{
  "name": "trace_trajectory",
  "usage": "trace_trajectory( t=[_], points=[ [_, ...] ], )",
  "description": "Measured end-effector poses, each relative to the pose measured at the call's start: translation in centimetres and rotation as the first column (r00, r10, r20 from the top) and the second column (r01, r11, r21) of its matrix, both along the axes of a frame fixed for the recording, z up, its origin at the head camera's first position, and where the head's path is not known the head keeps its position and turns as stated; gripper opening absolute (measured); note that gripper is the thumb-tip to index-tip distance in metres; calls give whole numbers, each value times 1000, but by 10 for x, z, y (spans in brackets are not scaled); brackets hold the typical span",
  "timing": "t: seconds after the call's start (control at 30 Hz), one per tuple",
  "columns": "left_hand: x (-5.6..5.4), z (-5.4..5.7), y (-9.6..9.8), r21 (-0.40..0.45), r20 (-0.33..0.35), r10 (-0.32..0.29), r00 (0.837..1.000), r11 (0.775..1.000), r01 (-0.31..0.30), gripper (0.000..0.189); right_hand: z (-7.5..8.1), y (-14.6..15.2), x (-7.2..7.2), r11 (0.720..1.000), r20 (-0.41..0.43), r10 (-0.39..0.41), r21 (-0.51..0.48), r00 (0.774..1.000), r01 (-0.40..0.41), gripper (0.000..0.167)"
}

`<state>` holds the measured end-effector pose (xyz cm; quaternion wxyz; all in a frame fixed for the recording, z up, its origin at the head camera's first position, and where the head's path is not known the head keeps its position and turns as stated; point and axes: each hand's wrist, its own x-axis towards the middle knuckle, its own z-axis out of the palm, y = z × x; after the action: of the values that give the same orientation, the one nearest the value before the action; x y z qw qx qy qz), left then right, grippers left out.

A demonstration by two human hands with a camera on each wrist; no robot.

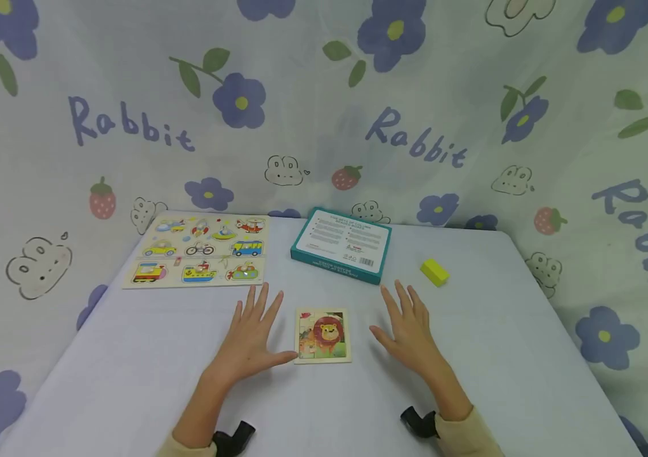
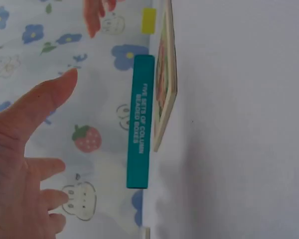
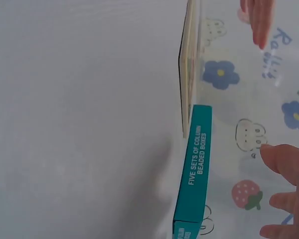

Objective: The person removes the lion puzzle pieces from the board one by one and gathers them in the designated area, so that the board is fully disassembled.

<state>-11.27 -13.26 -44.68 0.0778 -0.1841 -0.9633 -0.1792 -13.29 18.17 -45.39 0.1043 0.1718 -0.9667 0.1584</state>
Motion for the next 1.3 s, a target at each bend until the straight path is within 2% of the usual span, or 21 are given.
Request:
trace_trajectory(
  t=[0.07,0.2,0.43,0.6,0.93,1.13,1.3],
  points=[
    [0,-3,2,-1,24,-19,1000,1000,19,108,-1,-3,-1,1000,5,9,-6,1000,-9,78],
    [2,-9,6,21,116,-56,992,998,54,108,-2,-10,-4,999,22,32,-35,999,-32,77],
    [3,-15,7,161,219,-78,973,986,43,103,-9,-20,-12,991,27,83,-103,996,-80,72],
    [0,-23,6,190,262,-100,960,980,50,101,-13,-29,-17,976,66,125,-186,990,-111,66],
    [-4,-37,3,251,305,-127,944,967,49,102,-31,-39,-24,949,151,176,-287,973,-127,60],
    [-7,-47,1,228,272,-116,955,972,53,102,-40,-44,-23,948,185,172,-297,968,-112,58],
    [-8,-53,1,188,254,-97,962,981,49,103,-50,-47,-21,959,156,158,-260,975,-114,52]
  ],
)
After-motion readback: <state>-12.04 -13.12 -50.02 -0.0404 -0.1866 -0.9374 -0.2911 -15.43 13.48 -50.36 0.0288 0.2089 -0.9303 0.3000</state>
